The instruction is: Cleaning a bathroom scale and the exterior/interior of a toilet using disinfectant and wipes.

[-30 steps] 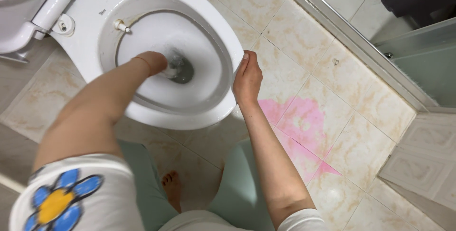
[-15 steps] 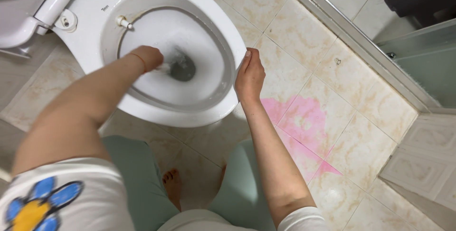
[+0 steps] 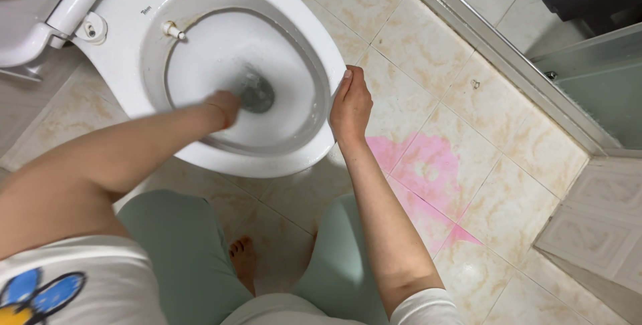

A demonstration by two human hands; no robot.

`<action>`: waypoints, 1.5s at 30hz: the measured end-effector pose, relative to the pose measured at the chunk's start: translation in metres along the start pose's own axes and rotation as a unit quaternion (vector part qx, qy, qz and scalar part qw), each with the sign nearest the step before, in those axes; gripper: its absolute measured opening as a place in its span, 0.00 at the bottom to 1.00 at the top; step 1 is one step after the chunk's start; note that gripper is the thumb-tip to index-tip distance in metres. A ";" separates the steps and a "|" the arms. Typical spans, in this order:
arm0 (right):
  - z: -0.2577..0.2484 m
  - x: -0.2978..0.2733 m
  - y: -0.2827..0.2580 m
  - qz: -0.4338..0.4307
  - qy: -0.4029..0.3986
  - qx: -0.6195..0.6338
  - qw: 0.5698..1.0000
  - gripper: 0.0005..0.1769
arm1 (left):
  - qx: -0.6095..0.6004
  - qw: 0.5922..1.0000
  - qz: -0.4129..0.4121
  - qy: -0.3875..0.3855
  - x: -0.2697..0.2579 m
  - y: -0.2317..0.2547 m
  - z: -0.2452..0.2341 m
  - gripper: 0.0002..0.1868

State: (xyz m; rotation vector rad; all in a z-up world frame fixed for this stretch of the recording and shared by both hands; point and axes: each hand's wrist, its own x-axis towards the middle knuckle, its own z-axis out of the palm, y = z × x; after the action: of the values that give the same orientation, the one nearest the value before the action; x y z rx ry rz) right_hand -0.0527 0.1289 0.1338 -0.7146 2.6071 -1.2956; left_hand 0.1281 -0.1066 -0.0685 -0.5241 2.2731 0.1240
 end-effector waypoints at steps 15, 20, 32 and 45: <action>-0.001 -0.002 -0.001 0.008 -0.004 0.001 1.000 0.18 | -0.833 0.375 -0.180 0.366 0.130 -0.017 -0.132 0.08; 0.001 -0.001 0.000 -0.006 0.006 0.002 1.000 0.18 | -0.894 0.140 -0.061 0.421 0.138 0.014 -0.114 0.10; -0.001 -0.002 -0.004 0.007 0.000 -0.002 1.000 0.17 | -0.376 0.849 0.319 -0.192 -0.037 0.105 -0.078 0.07; -0.002 -0.003 -0.005 -0.013 0.011 -0.001 1.000 0.17 | -0.528 0.803 -0.160 0.228 0.126 -0.005 -0.066 0.27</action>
State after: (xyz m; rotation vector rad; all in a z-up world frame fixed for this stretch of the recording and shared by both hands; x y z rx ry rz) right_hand -0.0486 0.1290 0.1385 -0.7427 2.6256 -1.3143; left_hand 0.0089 -0.1689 -0.1137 -1.6444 2.3389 1.2551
